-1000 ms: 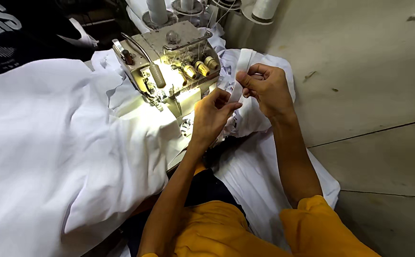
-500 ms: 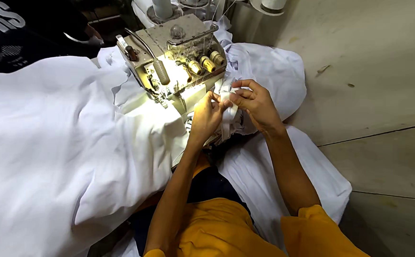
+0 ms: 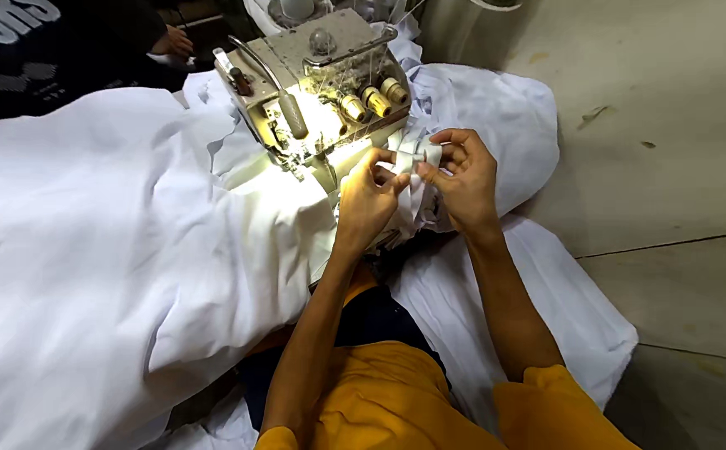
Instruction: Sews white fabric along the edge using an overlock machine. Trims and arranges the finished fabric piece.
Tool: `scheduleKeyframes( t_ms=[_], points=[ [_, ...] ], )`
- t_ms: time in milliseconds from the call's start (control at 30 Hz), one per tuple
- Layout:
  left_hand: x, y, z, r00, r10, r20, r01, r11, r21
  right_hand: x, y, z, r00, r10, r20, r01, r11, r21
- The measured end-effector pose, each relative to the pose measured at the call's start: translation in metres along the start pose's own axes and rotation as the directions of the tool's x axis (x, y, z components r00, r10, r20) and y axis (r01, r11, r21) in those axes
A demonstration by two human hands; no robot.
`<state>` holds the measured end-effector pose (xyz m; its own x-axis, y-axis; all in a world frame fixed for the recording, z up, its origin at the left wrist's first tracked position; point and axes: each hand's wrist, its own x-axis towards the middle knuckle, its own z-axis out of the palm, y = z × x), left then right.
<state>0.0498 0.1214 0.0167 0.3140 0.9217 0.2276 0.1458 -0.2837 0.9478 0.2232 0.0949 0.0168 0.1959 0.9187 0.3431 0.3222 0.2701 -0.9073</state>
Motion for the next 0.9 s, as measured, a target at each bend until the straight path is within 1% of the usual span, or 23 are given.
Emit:
scheduleKeyframes(
  t_ms=[67,100,167,233,267,333,367,400,433,467,500,533,567,633,700,767,833,900],
  points=[
    [-0.002,0.001,-0.005,1.000,0.011,-0.006,-0.011,0.999,-0.045,0.006,-0.004,-0.001,1.000,0.015,0.021,-0.015,1.000,0.013],
    [-0.005,0.001,-0.008,1.000,0.014,-0.002,-0.014,0.996,-0.083,0.010,-0.006,-0.002,1.000,0.009,0.019,-0.008,1.000,-0.027],
    [-0.018,0.007,-0.015,1.000,0.013,0.020,-0.009,0.982,-0.190,0.023,-0.009,-0.008,1.000,-0.001,0.020,0.005,0.977,-0.214],
    [-0.032,0.019,-0.023,0.999,0.009,0.038,0.002,0.955,-0.296,0.032,-0.011,-0.012,0.999,0.019,0.034,-0.001,0.882,-0.472],
    [-0.040,0.023,-0.028,1.000,0.014,0.028,-0.004,0.942,-0.337,0.030,-0.012,-0.011,0.999,0.001,0.040,0.021,0.823,-0.568],
    [-0.055,0.026,-0.041,0.999,0.022,-0.028,-0.031,0.918,-0.396,0.015,-0.020,-0.006,0.992,-0.121,0.029,0.109,0.740,-0.663],
    [-0.063,0.024,-0.048,0.998,0.015,-0.058,-0.038,0.906,-0.421,0.007,-0.025,0.000,0.981,-0.192,0.020,0.158,0.735,-0.659],
    [-0.072,0.022,-0.054,0.997,-0.004,-0.083,-0.034,0.895,-0.446,0.000,-0.029,0.010,0.971,-0.238,0.028,0.204,0.759,-0.619],
    [-0.081,0.019,-0.060,0.994,-0.022,-0.109,-0.031,0.885,-0.464,-0.007,-0.030,0.023,0.968,-0.246,0.053,0.235,0.807,-0.542],
    [-0.088,0.017,-0.065,0.991,-0.037,-0.127,-0.027,0.881,-0.473,-0.015,-0.027,0.038,0.973,-0.209,0.100,0.232,0.868,-0.438],
    [-0.095,0.015,-0.069,0.989,-0.057,-0.136,-0.015,0.877,-0.481,-0.021,-0.022,0.055,0.976,-0.150,0.159,0.195,0.926,-0.324],
    [-0.101,0.015,-0.074,0.987,-0.081,-0.139,0.005,0.877,-0.480,-0.027,-0.015,0.071,0.974,-0.091,0.208,0.141,0.961,-0.239],
    [-0.106,0.016,-0.078,0.985,-0.092,-0.148,0.013,0.885,-0.465,-0.033,-0.009,0.085,0.972,-0.049,0.232,0.098,0.975,-0.202],
    [-0.110,0.015,-0.086,0.980,-0.090,-0.180,0.009,0.913,-0.409,-0.040,-0.004,0.107,0.979,-0.026,0.202,0.069,0.975,-0.210],
    [-0.111,0.013,-0.094,0.973,-0.082,-0.216,0.008,0.945,-0.326,-0.044,-0.004,0.118,0.988,-0.032,0.149,0.068,0.968,-0.243],
    [-0.110,0.013,-0.098,0.963,-0.068,-0.261,-0.002,0.966,-0.259,-0.045,-0.003,0.119,0.989,-0.031,0.146,0.062,0.975,-0.215],
    [-0.108,0.016,-0.102,0.961,-0.044,-0.274,-0.012,0.979,-0.201,-0.046,-0.004,0.115,0.984,0.019,0.176,0.001,0.993,-0.116],
    [-0.108,0.019,-0.103,0.960,-0.024,-0.280,-0.026,0.985,-0.172,-0.048,-0.004,0.110,0.983,0.056,0.175,-0.060,0.998,0.019]
  ],
)
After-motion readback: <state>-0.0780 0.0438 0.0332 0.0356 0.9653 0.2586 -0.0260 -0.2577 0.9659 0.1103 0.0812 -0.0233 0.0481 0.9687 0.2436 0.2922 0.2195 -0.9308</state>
